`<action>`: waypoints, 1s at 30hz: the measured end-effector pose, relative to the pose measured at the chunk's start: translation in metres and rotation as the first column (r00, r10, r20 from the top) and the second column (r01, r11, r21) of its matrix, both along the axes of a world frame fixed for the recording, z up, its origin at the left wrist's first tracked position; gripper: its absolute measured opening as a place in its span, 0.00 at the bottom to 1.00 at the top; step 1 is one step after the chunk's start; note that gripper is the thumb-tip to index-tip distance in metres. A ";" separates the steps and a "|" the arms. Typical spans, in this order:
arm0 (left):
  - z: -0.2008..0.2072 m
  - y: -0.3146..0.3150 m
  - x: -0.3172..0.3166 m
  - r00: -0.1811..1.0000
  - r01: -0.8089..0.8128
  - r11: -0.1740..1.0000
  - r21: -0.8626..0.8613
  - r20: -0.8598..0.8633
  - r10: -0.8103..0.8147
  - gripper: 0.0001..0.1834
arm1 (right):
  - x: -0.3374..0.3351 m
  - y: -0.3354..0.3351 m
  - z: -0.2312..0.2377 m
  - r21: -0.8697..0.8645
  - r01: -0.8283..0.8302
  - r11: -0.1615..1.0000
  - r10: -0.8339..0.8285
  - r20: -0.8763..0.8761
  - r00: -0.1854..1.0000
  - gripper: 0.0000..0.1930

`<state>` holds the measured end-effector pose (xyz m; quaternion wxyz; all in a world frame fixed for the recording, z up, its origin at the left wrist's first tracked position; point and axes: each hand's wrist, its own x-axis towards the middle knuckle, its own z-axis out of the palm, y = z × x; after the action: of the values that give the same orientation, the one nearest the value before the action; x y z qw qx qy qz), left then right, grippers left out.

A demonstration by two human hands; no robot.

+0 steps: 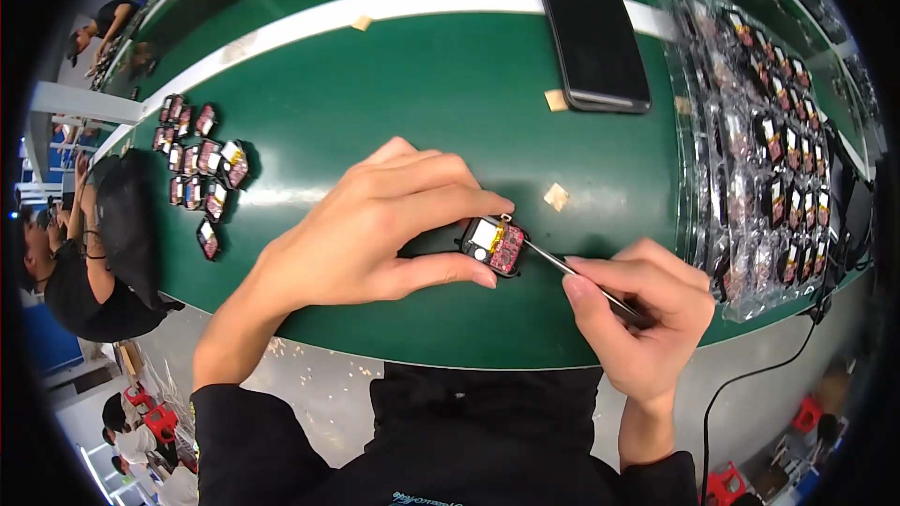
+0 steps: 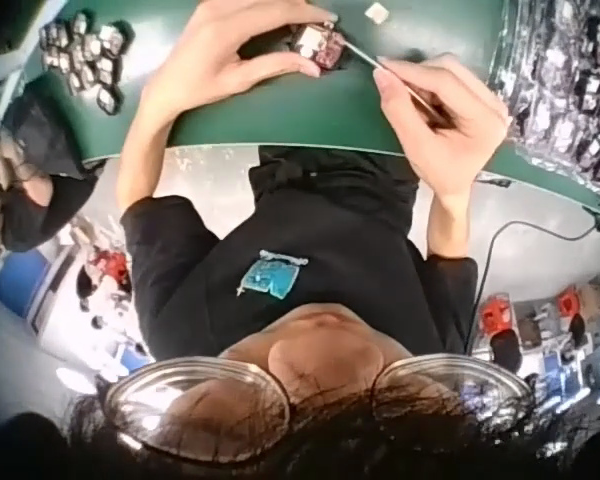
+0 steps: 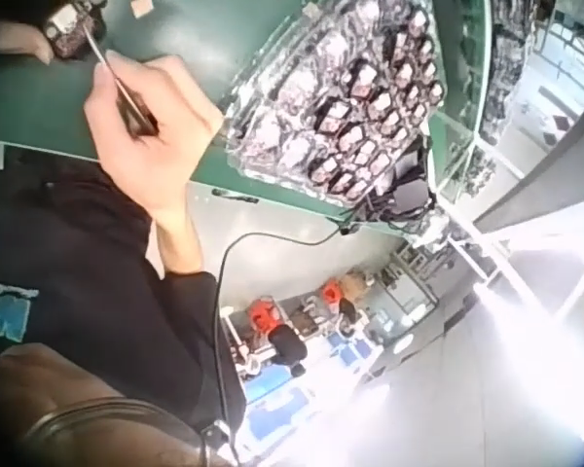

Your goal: Assembling internal components of a small electronic device, likely a smartwatch, using tweezers.

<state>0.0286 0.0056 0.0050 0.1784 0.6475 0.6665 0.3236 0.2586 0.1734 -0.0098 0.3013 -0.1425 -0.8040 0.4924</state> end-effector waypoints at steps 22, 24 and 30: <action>-0.004 0.006 0.005 0.996 0.002 1.000 0.005 -0.086 -0.002 0.37 | -0.006 -0.004 0.000 0.154 0.010 0.988 -0.031 0.132 0.991 0.11; -0.006 0.007 0.003 0.996 0.016 1.000 0.016 -0.087 -0.015 0.36 | -0.006 -0.003 -0.003 0.199 0.017 0.980 -0.039 0.106 0.994 0.13; -0.004 0.009 0.003 0.996 0.013 1.000 0.002 -0.083 -0.012 0.33 | -0.007 -0.006 -0.006 0.290 0.038 0.956 -0.058 0.061 0.996 0.17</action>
<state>0.0318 0.0143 0.0011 0.1516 0.6648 0.6688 0.2962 0.2520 0.1672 -0.0159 0.3028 -0.1336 -0.8733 0.3574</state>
